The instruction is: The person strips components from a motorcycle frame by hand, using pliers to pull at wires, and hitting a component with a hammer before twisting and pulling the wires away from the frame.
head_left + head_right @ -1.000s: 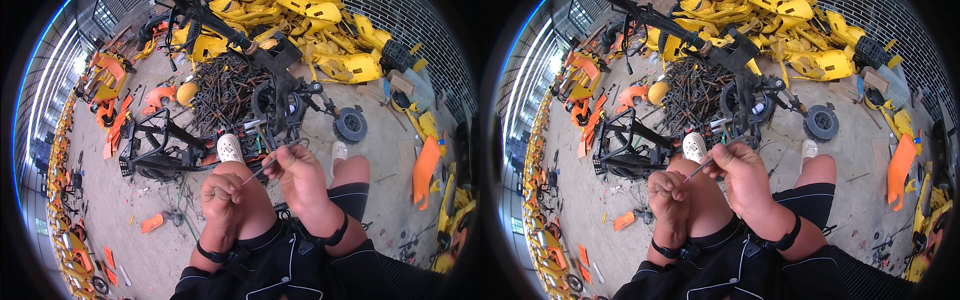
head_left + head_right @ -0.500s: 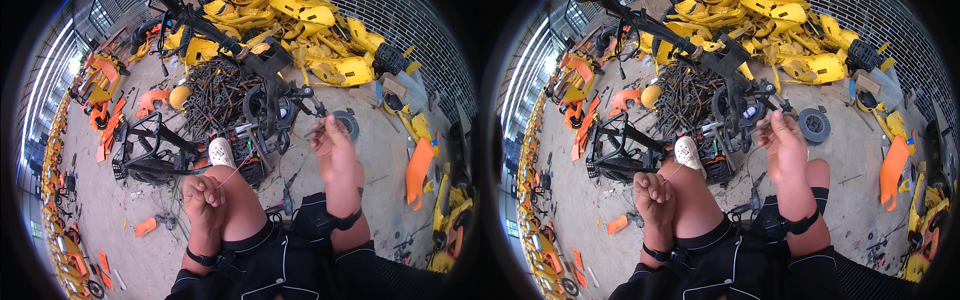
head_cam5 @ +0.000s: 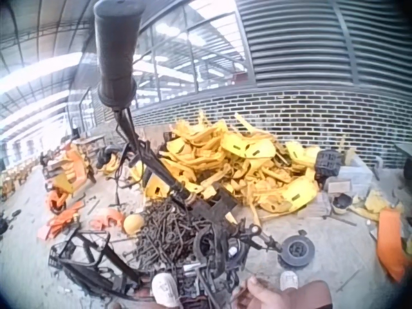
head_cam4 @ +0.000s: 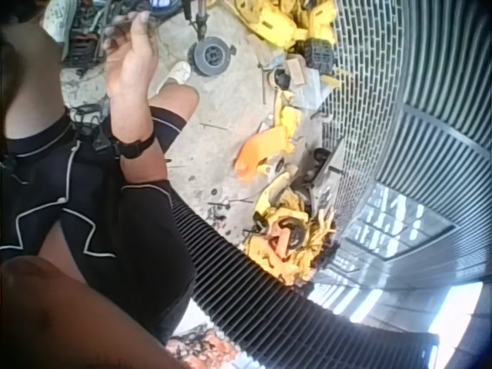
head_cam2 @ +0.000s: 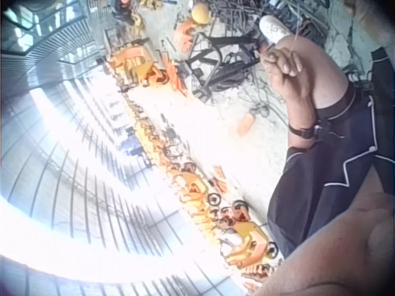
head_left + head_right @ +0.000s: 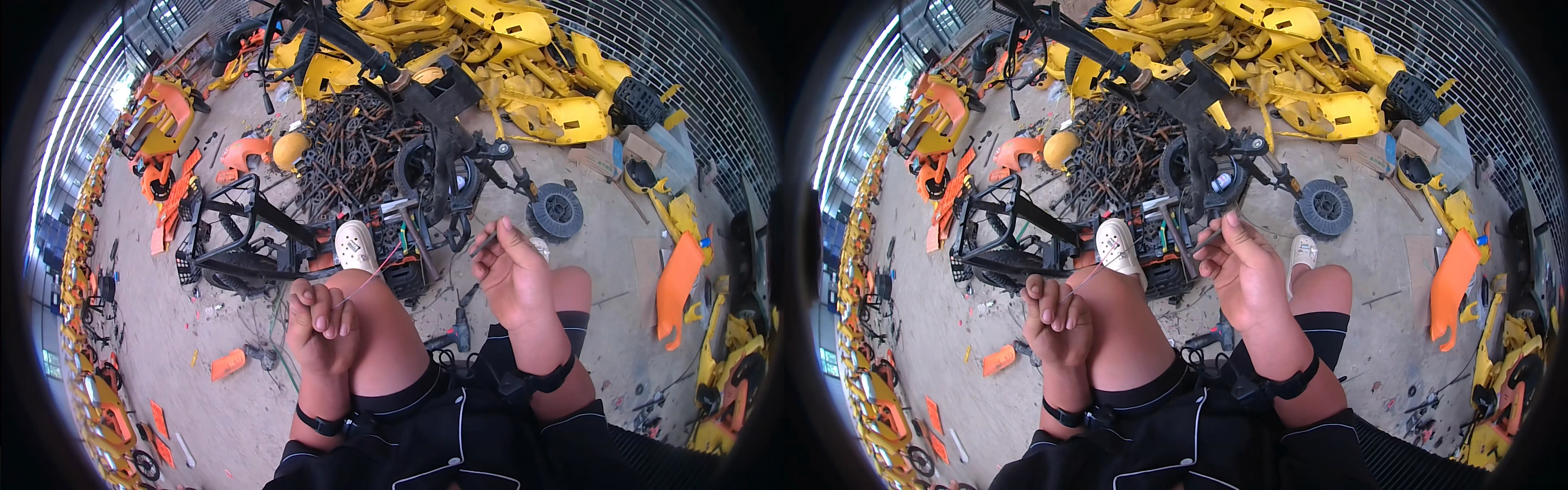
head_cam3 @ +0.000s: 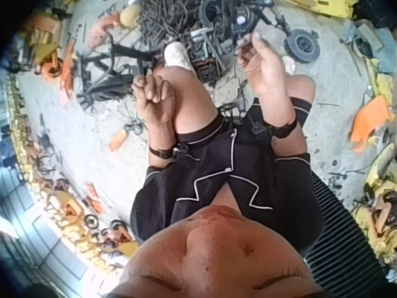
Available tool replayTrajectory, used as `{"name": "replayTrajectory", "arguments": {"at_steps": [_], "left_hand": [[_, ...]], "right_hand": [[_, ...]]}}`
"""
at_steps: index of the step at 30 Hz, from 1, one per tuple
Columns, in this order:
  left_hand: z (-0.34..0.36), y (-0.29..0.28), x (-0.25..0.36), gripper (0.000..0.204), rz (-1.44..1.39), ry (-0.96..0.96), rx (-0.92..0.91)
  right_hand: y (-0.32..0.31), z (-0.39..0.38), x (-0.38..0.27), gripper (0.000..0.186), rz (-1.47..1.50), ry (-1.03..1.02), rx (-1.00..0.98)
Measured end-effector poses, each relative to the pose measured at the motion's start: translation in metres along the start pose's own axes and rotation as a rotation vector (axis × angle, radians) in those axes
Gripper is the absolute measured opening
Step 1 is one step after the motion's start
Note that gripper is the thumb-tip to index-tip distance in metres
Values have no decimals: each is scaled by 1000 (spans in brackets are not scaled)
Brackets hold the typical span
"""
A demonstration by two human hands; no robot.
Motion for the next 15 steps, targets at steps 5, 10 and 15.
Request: {"name": "replayTrajectory", "arguments": {"at_steps": [5, 10, 15], "left_hand": [[1, 0, 3, 19, -35, -6, 8], [0, 0, 5, 20, -6, 1, -1], [0, 8, 3, 22, 195, -16, -66]], "right_hand": [[6, -3, 1, 22, 69, 106, -36], [8, -1, 4, 21, 128, 161, -24], [8, -2, 4, 22, -2, 64, -49]]}}
Point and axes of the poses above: each hand's wrist, its own z-axis towards the middle knuckle, its own y-axis out of the palm, x = y × z, the point moved 2 cm from there along z, towards the middle knuckle, and after that the axes turned 9 degrees about -z, right-handed, at the moved point
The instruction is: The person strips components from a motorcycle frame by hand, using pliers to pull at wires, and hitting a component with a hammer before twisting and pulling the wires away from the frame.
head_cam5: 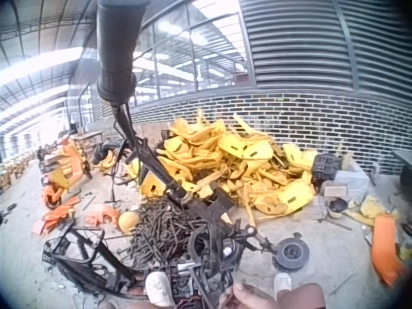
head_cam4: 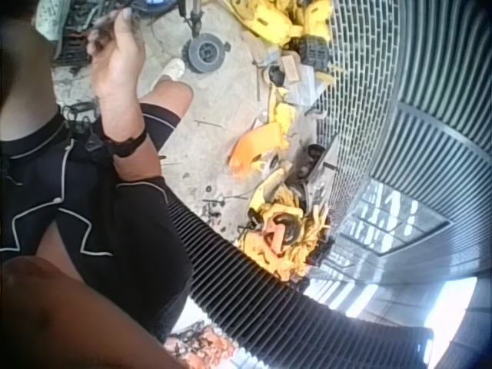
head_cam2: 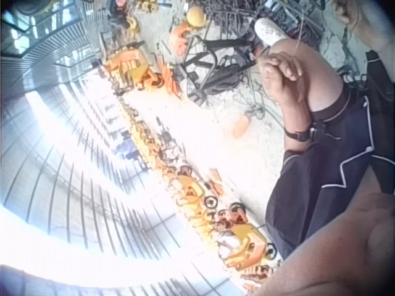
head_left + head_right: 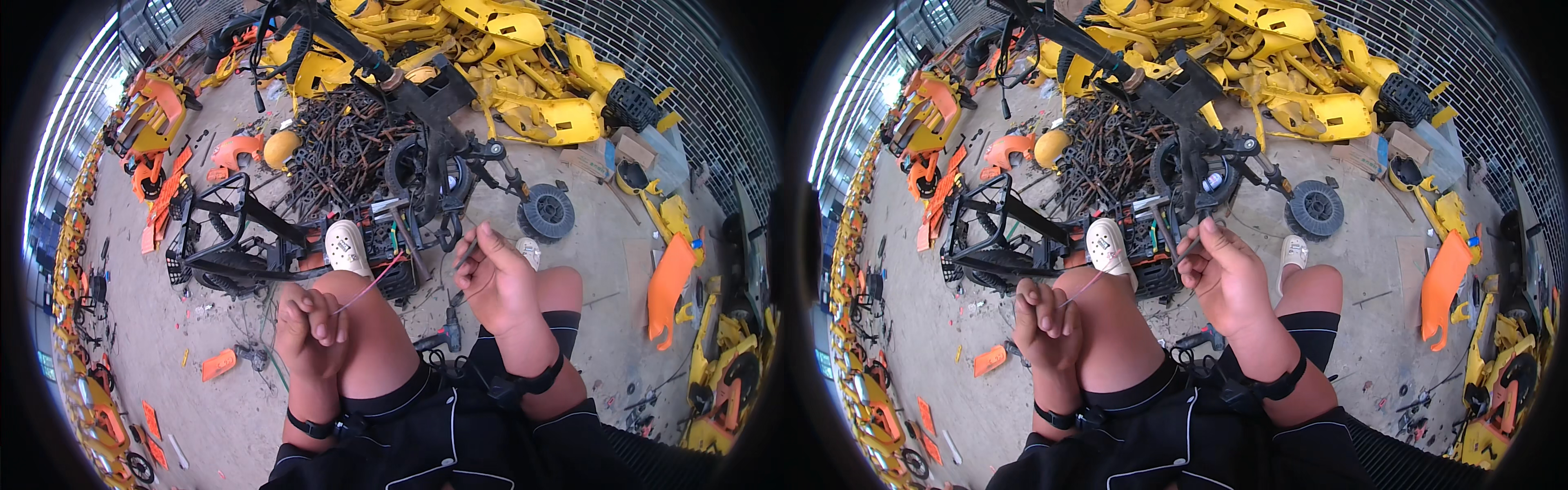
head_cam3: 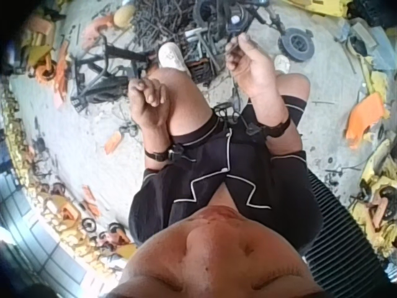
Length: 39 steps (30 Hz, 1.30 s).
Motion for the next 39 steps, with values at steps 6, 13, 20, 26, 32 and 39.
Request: {"name": "replayTrajectory", "arguments": {"at_steps": [6, 13, 20, 26, 32, 39], "left_hand": [[-4, 26, -13, 16, 712, -256, -188], [4, 34, -24, 21, 1152, -227, -450], [1, 40, -20, 50, 1189, -168, -380], [9, 44, -14, 41, 1150, -130, -266], [36, 76, -13, 80, 1305, -320, -332], [48, 45, -46, 33, 346, -817, -77]], "right_hand": [[-1, -8, 2, 19, -716, -342, 36], [7, -14, -5, 20, -1093, -472, 67], [3, -18, -70, 26, -830, -293, -72], [43, -44, -111, 27, -720, -309, -139], [81, -62, -146, 40, -670, -441, -470], [80, -1, -192, 44, -346, -591, -538]]}}
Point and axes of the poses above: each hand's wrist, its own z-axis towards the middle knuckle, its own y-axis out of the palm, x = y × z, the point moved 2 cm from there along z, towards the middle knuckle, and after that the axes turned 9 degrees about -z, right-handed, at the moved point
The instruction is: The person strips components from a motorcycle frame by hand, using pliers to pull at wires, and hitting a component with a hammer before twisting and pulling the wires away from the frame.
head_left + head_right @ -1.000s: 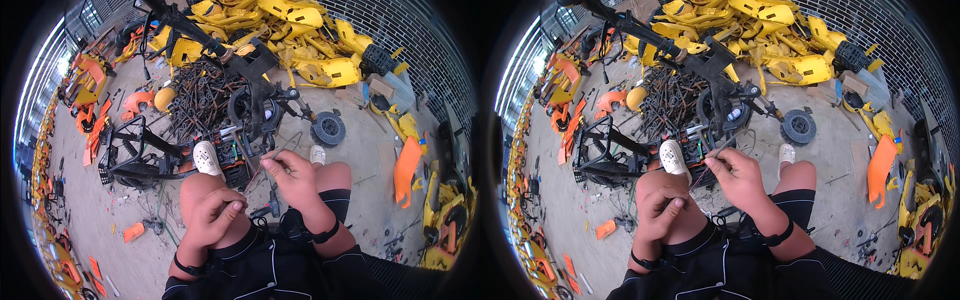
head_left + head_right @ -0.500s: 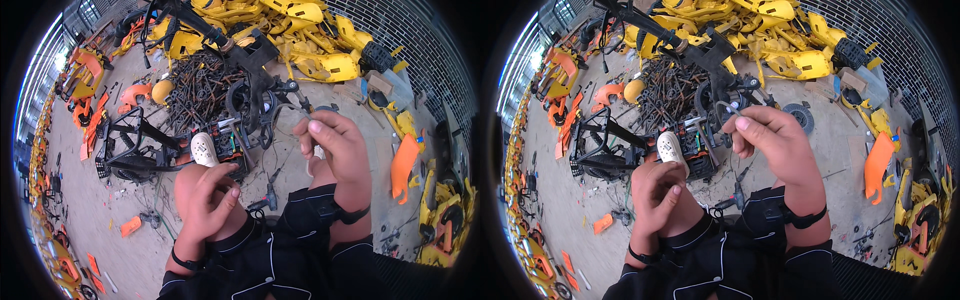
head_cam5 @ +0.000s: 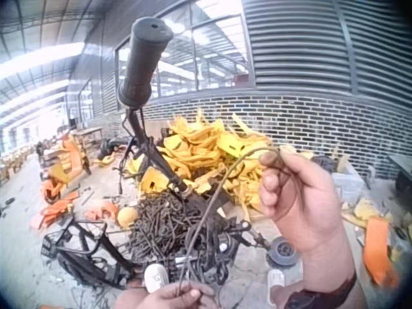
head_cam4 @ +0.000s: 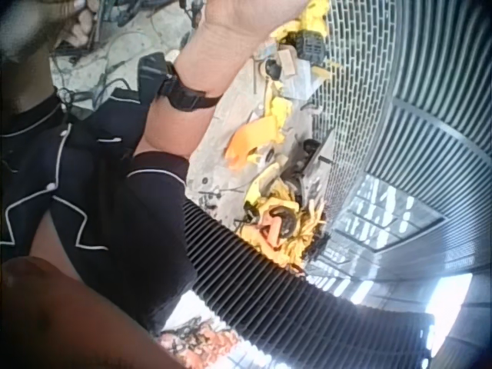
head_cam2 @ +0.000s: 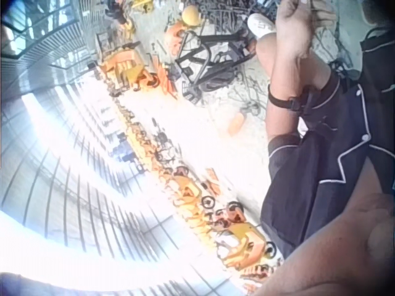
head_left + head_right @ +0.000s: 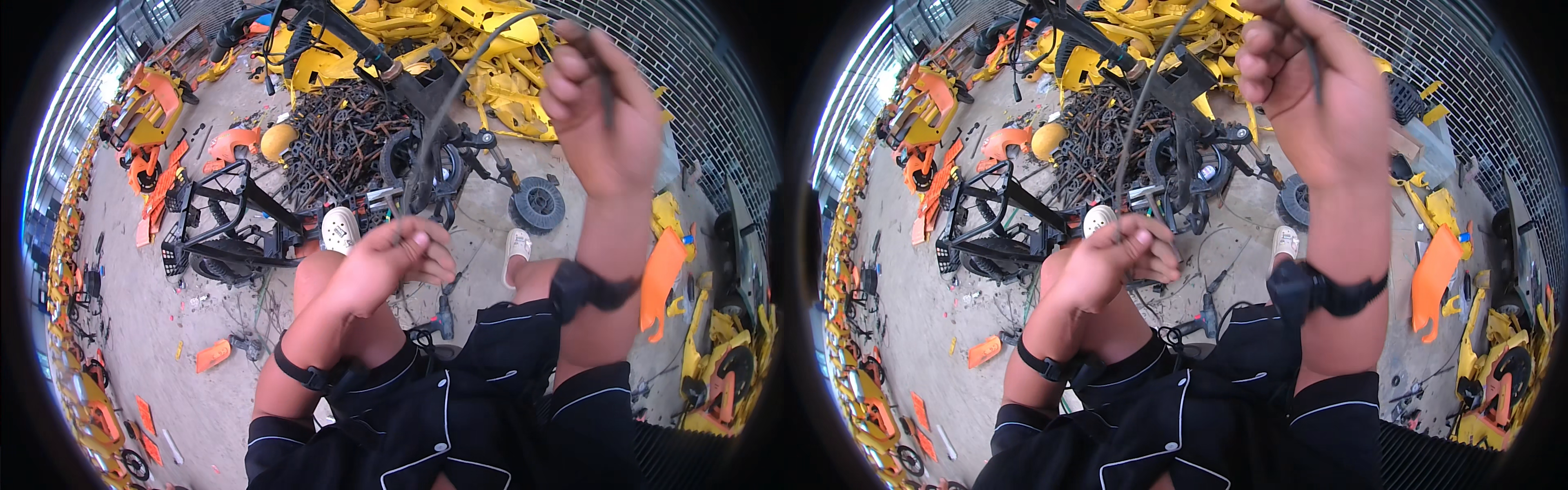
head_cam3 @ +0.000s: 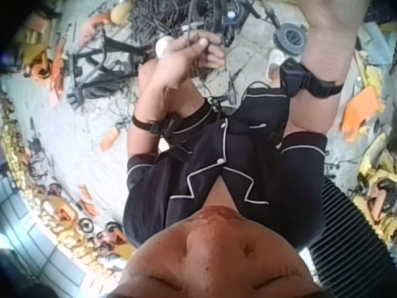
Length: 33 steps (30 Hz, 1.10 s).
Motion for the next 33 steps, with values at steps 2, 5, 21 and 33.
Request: {"name": "replayTrajectory", "arguments": {"at_steps": [2, 5, 21, 33], "left_hand": [[2, -5, 10, 24, -258, 254, 33], [-3, -32, 24, 21, -656, 398, 174], [-31, -91, 23, 20, -744, 583, 569], [-41, -91, 19, 20, -622, 601, 555]], "right_hand": [[-39, -4, 52, 45, -148, 171, 259], [-25, -71, 138, 56, -103, 636, 224], [81, -107, 110, 19, -592, 88, 221], [86, -110, 95, 13, -908, -96, 268]]}}
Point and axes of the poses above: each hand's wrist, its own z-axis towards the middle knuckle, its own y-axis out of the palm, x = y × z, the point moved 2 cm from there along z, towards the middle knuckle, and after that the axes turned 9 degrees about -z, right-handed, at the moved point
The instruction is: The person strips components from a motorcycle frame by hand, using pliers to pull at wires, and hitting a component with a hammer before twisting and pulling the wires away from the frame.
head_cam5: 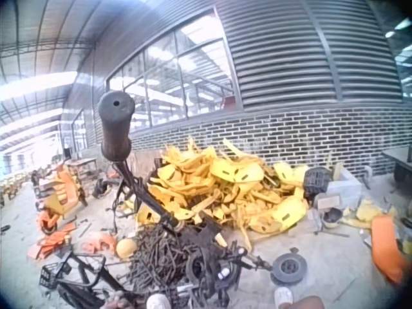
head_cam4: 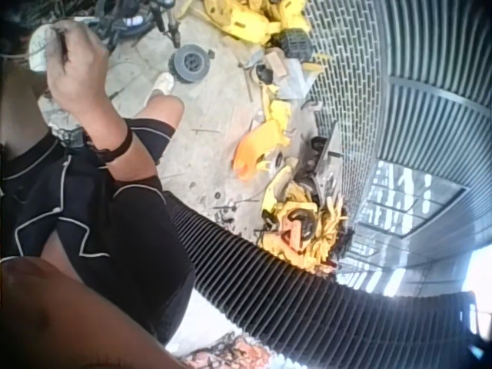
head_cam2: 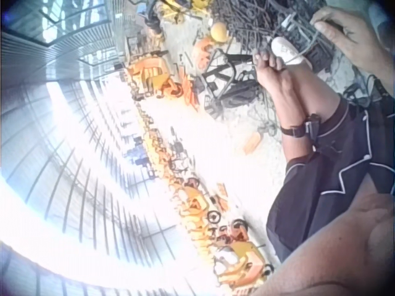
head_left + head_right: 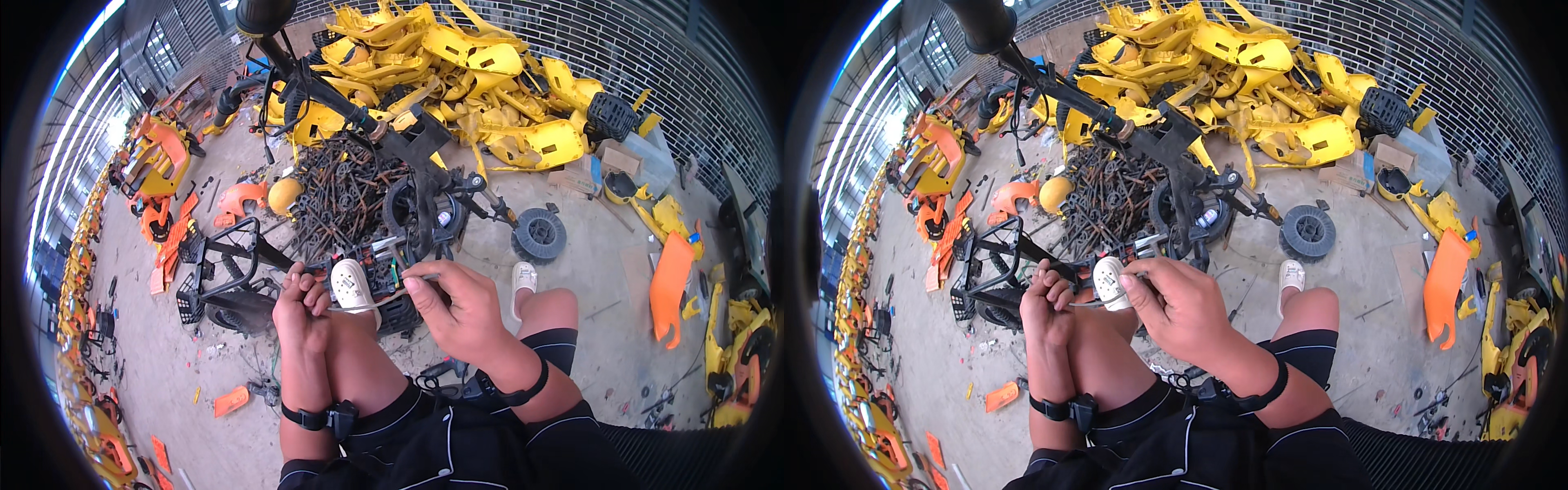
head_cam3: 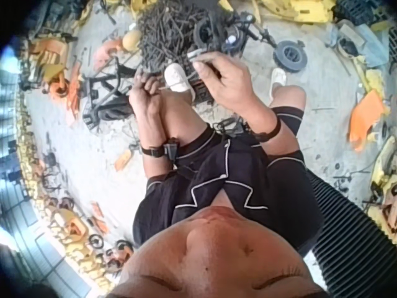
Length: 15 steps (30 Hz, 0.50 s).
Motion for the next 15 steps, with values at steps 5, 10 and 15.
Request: {"name": "replayTrajectory", "arguments": {"at_steps": [5, 10, 15], "left_hand": [[-13, 14, -3, 22, 94, 25, -137], [-37, 38, -22, 26, 497, 1, -313], [-49, 55, -33, 25, 737, -19, -634]], "right_hand": [[8, -1, 5, 18, -5, 68, -74], [28, -6, 19, 23, 163, 214, -254], [40, -10, 30, 24, 383, 416, -493]]}}
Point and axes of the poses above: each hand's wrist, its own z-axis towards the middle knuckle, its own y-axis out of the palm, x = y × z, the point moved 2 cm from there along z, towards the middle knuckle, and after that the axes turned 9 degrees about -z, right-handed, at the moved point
